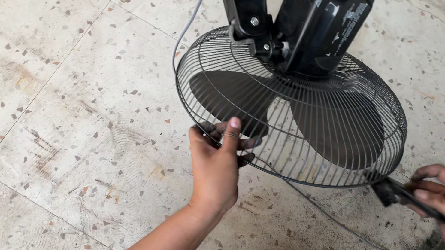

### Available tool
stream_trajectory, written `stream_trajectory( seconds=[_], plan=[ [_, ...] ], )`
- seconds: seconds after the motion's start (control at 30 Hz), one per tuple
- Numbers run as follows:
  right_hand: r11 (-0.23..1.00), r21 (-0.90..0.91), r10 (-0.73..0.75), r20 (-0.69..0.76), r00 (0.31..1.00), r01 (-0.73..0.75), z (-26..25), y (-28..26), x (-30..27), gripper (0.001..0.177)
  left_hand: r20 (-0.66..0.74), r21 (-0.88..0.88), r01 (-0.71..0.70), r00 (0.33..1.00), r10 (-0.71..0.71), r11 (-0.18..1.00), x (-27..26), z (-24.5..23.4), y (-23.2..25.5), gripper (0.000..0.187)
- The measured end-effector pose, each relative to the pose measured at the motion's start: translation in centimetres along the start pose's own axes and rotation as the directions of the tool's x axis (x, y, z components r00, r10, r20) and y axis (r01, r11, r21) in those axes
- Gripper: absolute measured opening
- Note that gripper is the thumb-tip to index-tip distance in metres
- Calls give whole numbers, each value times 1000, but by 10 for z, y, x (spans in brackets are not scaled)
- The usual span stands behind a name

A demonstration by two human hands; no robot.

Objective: The person disassembles a black standing fan. They use a screwdriver to remove screws from the fan's head and cage, then detach the front grille, the fan blades, and the rear grille. The components are handled one by one and placed on the floor.

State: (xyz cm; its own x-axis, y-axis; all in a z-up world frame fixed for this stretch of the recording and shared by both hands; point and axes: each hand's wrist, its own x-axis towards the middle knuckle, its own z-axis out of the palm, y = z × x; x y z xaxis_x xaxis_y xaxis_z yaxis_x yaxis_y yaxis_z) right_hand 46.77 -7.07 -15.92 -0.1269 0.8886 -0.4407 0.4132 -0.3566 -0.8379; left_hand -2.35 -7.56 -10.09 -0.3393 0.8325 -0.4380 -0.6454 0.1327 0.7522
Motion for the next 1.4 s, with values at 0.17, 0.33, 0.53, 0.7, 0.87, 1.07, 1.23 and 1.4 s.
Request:
stream_trajectory(
  seconds=[0.17, 0.33, 0.53, 0.7, 0.87, 1.07, 1.23, 1.4],
  plan=[
    [961, 196, -180, -100, 979, 196, 76, -49, -10, 16, -50, 0, 83, 995, -83, 997, 5, 12, 32, 32],
    [804, 392, -311, -363, 878, 447, 139, -44, -21, 9, 127, -79, 29, 992, -19, 996, -2, -6, 20, 58],
    [872, 330, -282, -264, 922, 361, 169, -57, -39, 29, 266, -26, 233, 939, -217, 972, -12, -53, -22, 33],
    [835, 511, -50, -299, 953, 205, 193, -67, -25, 32, 117, -30, 425, 900, -419, 905, -30, -31, -33, 33],
    [812, 407, -221, -449, 866, 418, 206, -83, 19, 21, 171, -31, 447, 884, -436, 894, -35, 6, -15, 41],
    [800, 214, -274, -701, 658, 561, 191, -119, 92, 20, 220, -44, 293, 935, -277, 955, -31, 52, 7, 43],
    [938, -136, -312, -735, 602, 320, 174, -116, 101, 25, 135, -40, 350, 930, -342, 936, -41, 77, 16, 44],
    [794, 495, 54, -635, 770, 353, 161, -107, 63, 29, 180, -114, 357, 925, -334, 927, -42, 94, 18, 41]
  ],
)
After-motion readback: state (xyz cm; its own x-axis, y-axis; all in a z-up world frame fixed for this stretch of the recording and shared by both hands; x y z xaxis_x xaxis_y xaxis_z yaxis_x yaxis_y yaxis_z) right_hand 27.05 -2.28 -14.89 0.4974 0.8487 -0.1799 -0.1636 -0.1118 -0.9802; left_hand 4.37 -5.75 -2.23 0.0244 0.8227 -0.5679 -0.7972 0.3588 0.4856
